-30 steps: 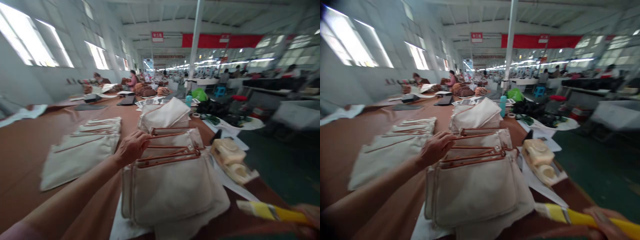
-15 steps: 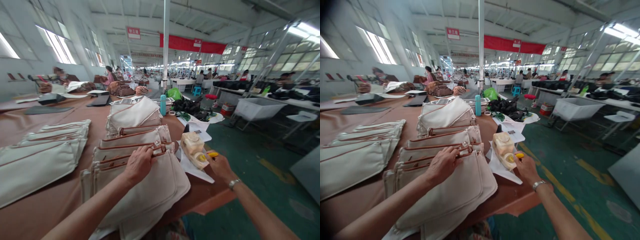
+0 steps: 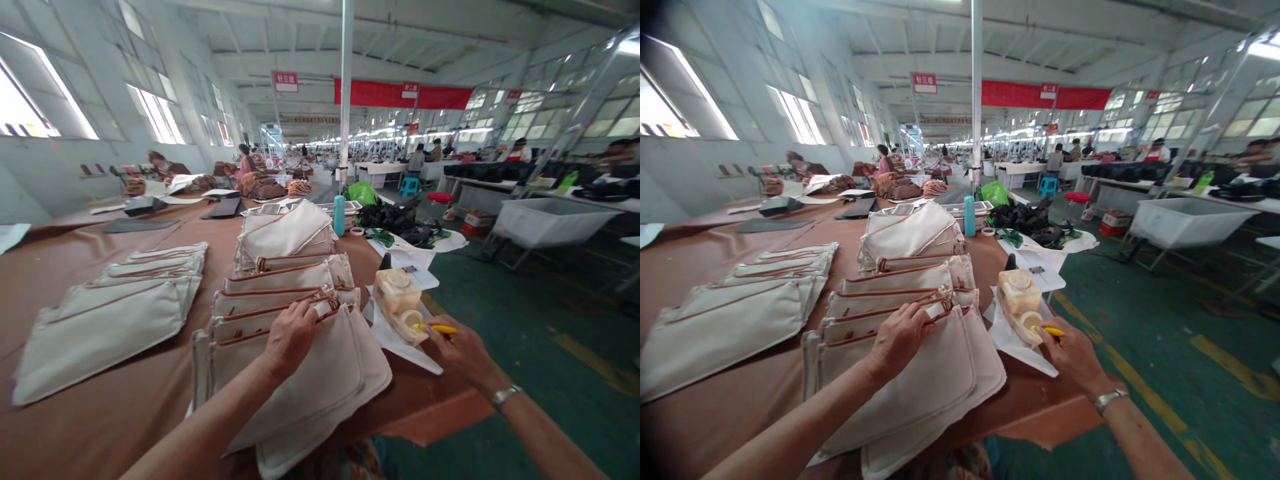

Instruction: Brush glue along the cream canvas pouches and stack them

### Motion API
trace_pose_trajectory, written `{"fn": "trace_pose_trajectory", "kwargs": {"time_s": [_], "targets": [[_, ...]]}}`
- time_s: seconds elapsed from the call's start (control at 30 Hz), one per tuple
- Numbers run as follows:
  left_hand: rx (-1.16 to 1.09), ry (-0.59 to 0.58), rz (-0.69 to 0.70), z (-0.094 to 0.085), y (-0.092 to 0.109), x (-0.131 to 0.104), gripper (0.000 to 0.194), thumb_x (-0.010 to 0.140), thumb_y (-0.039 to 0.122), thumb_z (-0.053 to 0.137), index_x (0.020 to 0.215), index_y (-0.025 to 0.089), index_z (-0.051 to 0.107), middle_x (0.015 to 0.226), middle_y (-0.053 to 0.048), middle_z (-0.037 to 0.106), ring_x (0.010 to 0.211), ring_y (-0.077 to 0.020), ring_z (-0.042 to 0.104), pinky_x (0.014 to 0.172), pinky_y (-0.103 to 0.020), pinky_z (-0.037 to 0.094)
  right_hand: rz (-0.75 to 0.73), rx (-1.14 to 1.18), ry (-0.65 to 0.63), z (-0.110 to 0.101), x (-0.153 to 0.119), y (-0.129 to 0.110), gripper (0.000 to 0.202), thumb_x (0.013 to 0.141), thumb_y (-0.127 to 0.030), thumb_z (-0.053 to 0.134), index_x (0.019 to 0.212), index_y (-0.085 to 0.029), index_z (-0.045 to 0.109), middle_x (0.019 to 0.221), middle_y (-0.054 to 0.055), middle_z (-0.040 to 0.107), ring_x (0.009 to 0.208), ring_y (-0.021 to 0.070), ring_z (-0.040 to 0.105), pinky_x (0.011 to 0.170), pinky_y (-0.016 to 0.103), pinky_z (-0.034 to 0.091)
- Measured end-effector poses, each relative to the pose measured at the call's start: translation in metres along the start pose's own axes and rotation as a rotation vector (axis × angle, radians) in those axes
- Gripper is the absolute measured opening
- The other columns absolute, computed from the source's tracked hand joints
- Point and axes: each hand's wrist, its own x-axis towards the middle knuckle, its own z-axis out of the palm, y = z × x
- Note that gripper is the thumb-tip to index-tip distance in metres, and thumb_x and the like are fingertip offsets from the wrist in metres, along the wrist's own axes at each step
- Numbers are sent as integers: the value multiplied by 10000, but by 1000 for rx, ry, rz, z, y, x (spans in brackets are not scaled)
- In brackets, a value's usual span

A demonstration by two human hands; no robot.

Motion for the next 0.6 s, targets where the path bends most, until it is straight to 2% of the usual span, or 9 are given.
{"fn": "trace_pose_trajectory", "kwargs": {"time_s": [0.1, 0.17, 0.27, 0.37, 0.5, 0.6], "targets": [[62, 121, 102, -14, 2, -20, 189, 955, 213, 565, 767, 201, 580, 787, -34, 620, 756, -201, 558, 711, -340, 423, -16, -19, 58, -4, -4, 0, 308, 979, -478, 486, 977, -233, 672, 1000, 63, 684, 855, 252, 654, 757, 350, 493], [53, 209, 142, -24, 4, -37, 152, 947, 192, 583, 796, 202, 588, 781, -23, 628, 747, -190, 561, 726, -346, 423, -29, -18, 73, -3, -7, 2, 289, 980, -462, 493, 998, -233, 667, 1014, 60, 679, 873, 249, 652, 758, 347, 493], [-12, 321, 115, -35, 8, -59, 69, 915, 137, 625, 915, 205, 615, 915, -34, 681, 876, -193, 604, 831, -362, 449, -50, -1, 48, 1, -12, 4, 266, 969, -445, 504, 1016, -242, 670, 1046, 55, 678, 925, 249, 652, 792, 343, 500], [-45, 366, 81, -39, 11, -67, 136, 901, 115, 628, 993, 216, 632, 1045, -53, 694, 1009, -214, 605, 928, -379, 457, -24, 0, 43, 4, -15, 4, 280, 948, -470, 513, 1003, -252, 680, 1062, 49, 684, 937, 262, 656, 804, 357, 508], [-66, 291, 27, -43, 11, -55, 76, 880, 145, 622, 908, 210, 649, 1137, -71, 671, 1121, -253, 568, 1002, -413, 444, 86, -20, 119, 0, -14, 4, 359, 918, -540, 497, 936, -236, 687, 1031, 67, 694, 894, 290, 664, 803, 395, 511], [-170, 105, -36, -46, 7, -35, 58, 826, 147, 608, 797, 195, 623, 1279, -95, 615, 1232, -284, 518, 1041, -424, 420, 155, -3, 130, -9, -15, 1, 394, 902, -578, 515, 935, -231, 699, 911, 61, 707, 784, 284, 677, 675, 373, 523]]}}
